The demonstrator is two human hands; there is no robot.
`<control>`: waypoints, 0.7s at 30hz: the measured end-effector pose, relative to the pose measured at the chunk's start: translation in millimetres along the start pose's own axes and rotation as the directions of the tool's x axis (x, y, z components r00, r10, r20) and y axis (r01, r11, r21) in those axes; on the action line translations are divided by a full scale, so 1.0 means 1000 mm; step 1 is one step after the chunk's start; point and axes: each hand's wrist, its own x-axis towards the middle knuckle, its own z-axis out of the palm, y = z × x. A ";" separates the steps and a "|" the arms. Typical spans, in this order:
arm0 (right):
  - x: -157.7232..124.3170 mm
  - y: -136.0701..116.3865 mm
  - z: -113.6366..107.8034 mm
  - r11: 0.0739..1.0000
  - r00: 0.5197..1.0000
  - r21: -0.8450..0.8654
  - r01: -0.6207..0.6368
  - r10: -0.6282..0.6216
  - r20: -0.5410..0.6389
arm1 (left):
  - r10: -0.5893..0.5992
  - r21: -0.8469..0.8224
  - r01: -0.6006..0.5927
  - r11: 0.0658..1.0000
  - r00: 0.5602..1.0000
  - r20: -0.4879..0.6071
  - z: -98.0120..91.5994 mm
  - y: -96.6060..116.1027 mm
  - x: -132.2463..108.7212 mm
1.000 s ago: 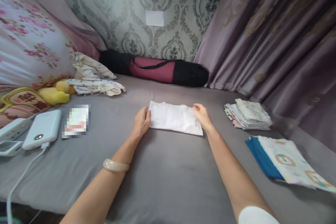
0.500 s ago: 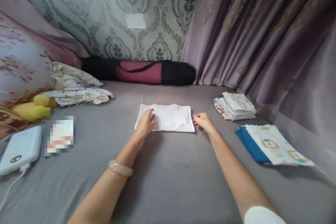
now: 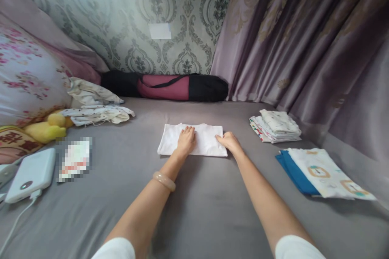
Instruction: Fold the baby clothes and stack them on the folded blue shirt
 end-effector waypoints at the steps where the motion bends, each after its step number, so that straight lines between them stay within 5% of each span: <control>1: -0.001 -0.001 0.001 1.000 1.000 0.009 0.009 -0.009 -0.006 | -0.010 0.026 0.009 1.000 1.000 0.015 0.000 0.002 0.000; 7: -0.004 -0.005 0.005 0.986 0.993 0.155 0.069 -0.053 -0.105 | -0.062 0.137 0.054 0.989 0.997 0.050 0.004 0.010 -0.001; 10: -0.004 -0.006 0.004 0.925 0.990 0.373 0.071 -0.018 -0.143 | -0.079 0.158 0.065 0.985 0.994 0.079 0.005 0.013 -0.001; 14: -0.009 -0.013 -0.002 0.645 0.999 0.764 0.015 0.024 -0.039 | -0.102 0.168 0.082 0.982 0.988 0.112 0.002 0.015 -0.001; 21: -0.028 -0.037 -0.022 0.216 0.985 0.963 -0.161 -0.032 0.172 | -0.129 0.165 0.108 0.980 0.984 0.123 -0.001 0.018 0.000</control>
